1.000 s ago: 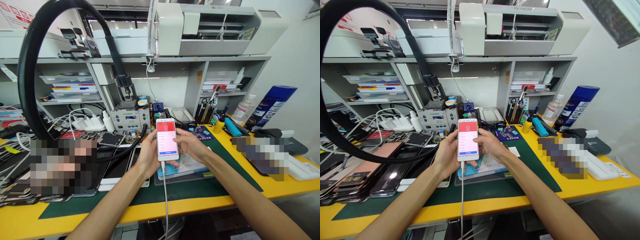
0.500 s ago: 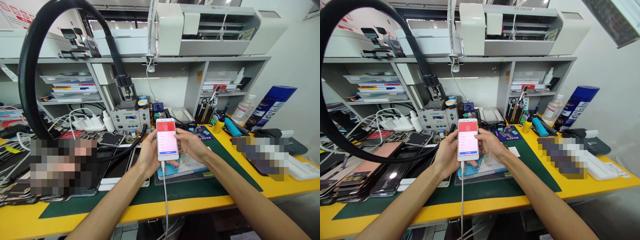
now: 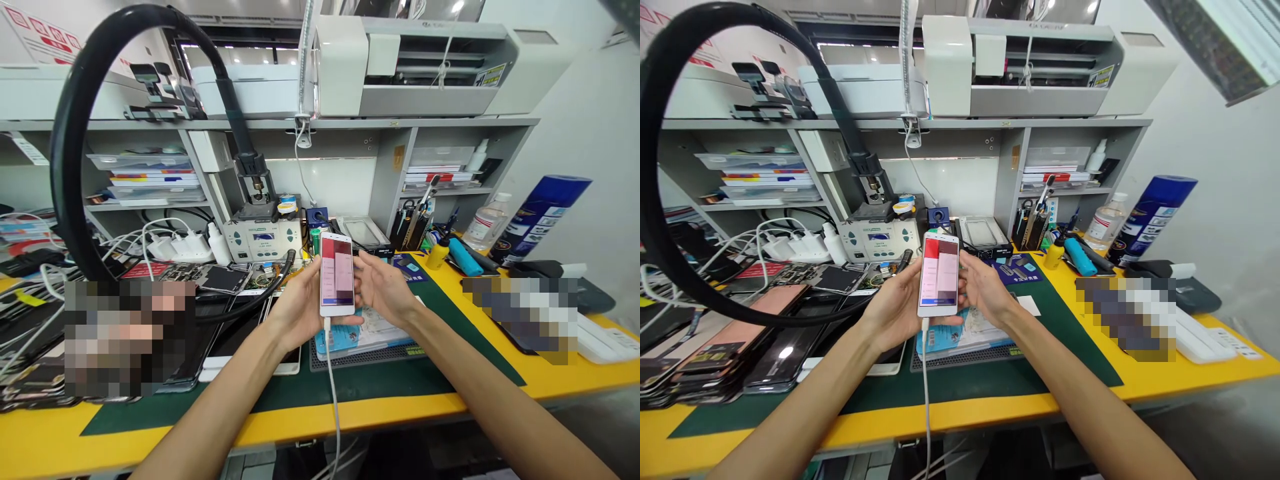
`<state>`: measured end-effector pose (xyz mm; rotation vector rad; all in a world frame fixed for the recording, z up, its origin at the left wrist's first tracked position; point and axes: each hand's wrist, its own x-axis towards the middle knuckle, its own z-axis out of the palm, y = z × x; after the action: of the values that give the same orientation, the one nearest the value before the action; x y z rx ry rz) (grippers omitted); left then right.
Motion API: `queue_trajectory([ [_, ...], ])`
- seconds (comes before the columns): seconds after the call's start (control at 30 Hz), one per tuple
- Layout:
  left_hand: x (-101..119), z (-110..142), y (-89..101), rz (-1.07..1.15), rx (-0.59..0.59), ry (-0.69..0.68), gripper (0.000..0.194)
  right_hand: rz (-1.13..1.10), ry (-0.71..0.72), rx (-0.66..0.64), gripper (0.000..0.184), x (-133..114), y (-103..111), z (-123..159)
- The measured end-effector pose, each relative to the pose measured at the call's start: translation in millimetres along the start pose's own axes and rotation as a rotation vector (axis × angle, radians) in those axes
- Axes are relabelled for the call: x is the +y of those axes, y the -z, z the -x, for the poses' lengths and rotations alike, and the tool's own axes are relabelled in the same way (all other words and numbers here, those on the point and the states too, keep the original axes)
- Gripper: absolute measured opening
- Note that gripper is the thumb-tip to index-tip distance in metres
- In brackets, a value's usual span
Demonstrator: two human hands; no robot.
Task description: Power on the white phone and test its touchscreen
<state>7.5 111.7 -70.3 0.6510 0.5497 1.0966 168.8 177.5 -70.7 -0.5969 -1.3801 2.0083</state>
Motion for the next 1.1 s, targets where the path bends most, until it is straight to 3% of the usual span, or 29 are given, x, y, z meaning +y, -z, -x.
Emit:
queue_trajectory([
  [0.1, -3.6, 0.1, -2.1, -0.109, 0.095, -0.031, 0.050, -0.066, -0.010, -0.027, 0.052, 1.7, 2.6, -1.1],
  [0.33, -19.2, -0.6, -8.0, -0.808, 0.459, -0.383, 0.058, -0.229, -0.042, -0.066, 0.061, 4.6, 3.5, -3.6],
  [0.53, -31.0, -4.8, -9.3, -1.102, 0.599, -0.520, 0.049, -0.377, -0.058, 0.091, 0.056, 9.8, -6.2, -8.5],
  [0.7, -32.7, -3.6, -8.6, -1.219, 0.595, -0.528, 0.050, -0.377, -0.075, 0.147, 0.056, 6.6, -7.7, -7.7],
  [0.87, -38.7, -4.3, -10.3, -1.306, 0.597, -0.500, 0.075, -0.375, -0.081, 0.175, 0.058, 5.5, -8.8, -7.1],
  [1.0, -32.9, -1.8, -11.1, -1.145, 0.498, -0.477, 0.068, -0.361, -0.069, 0.150, 0.060, 6.6, -4.8, -7.1],
  [1.1, -21.8, 1.7, -9.9, -0.864, 0.320, -0.397, 0.053, -0.322, -0.019, 0.079, 0.061, 6.6, 1.7, -5.4],
])
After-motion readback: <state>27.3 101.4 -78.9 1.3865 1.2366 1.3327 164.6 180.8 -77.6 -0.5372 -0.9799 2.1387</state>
